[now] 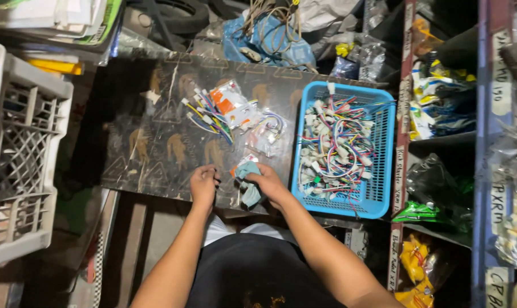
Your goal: Cleaning and sorting various motorcycle wiring harnesses at a workbench in a parts room.
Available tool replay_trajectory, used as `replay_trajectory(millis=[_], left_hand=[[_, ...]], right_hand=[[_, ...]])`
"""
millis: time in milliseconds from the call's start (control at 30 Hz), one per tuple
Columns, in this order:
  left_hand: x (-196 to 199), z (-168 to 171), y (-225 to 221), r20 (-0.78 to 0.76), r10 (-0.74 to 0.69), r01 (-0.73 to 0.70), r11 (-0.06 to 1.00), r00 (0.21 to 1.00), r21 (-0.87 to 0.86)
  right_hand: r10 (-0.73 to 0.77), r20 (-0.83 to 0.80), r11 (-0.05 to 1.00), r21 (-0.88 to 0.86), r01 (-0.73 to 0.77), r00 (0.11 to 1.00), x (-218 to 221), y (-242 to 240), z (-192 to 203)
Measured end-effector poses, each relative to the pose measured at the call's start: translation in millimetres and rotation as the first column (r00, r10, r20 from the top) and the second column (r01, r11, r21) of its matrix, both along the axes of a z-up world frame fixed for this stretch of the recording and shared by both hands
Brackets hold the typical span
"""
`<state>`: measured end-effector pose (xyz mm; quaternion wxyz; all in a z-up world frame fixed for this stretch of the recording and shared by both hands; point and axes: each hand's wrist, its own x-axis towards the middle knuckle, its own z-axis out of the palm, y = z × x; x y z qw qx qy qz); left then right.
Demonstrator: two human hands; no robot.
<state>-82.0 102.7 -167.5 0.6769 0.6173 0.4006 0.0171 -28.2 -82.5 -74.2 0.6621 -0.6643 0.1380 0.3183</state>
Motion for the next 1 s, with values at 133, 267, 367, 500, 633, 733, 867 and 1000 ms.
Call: replay_trajectory(millis=[133, 267, 367, 500, 633, 733, 867, 1000], left_hand=[[21.2, -3.3, 20.0, 0.031, 0.065, -0.065, 0.998, 0.997, -0.013], [56.1, -32.5, 52.5, 0.006, -0.071, 0.070, 0.995, 0.997, 0.065], [82.1, -35.2, 68.9, -0.025, -0.178, 0.179, 0.984, 0.984, 0.025], [117.0, -44.4, 84.6, -0.073, -0.251, 0.252, 0.968, 0.965, 0.000], [141.6, -34.4, 98.2, -0.050, -0.261, 0.263, 0.964, 0.964, 0.039], [152.7, -28.8, 104.8, -0.025, -0.317, 0.318, 0.944, 0.948, 0.084], [164.2, -28.6, 107.1, -0.048, -0.366, 0.369, 0.921, 0.929, 0.122], [161.8, -38.1, 109.3, -0.312, -0.494, 0.580, 0.742, 0.812, 0.336]], right_hand=[[-0.032, -0.032, 0.999, 0.009, 0.032, 0.999, -3.1, 14.6, 19.9], [-0.154, -0.083, 0.988, -0.012, 0.154, 0.984, 8.8, 35.6, 16.5], [-0.205, -0.078, 0.978, -0.042, 0.203, 0.976, 20.3, 56.7, 36.1], [-0.219, -0.074, 0.972, -0.101, 0.212, 0.973, 37.8, 79.5, 29.1], [-0.187, -0.045, 0.970, -0.169, 0.177, 0.981, 56.7, 103.4, 15.4], [-0.255, -0.095, 0.960, -0.140, 0.241, 0.962, 61.0, 115.8, 11.4], [-0.337, -0.115, 0.941, -0.055, 0.333, 0.934, 50.8, 114.2, 0.3], [-0.381, -0.123, 0.924, -0.025, 0.381, 0.917, 35.0, 101.2, -13.6]])
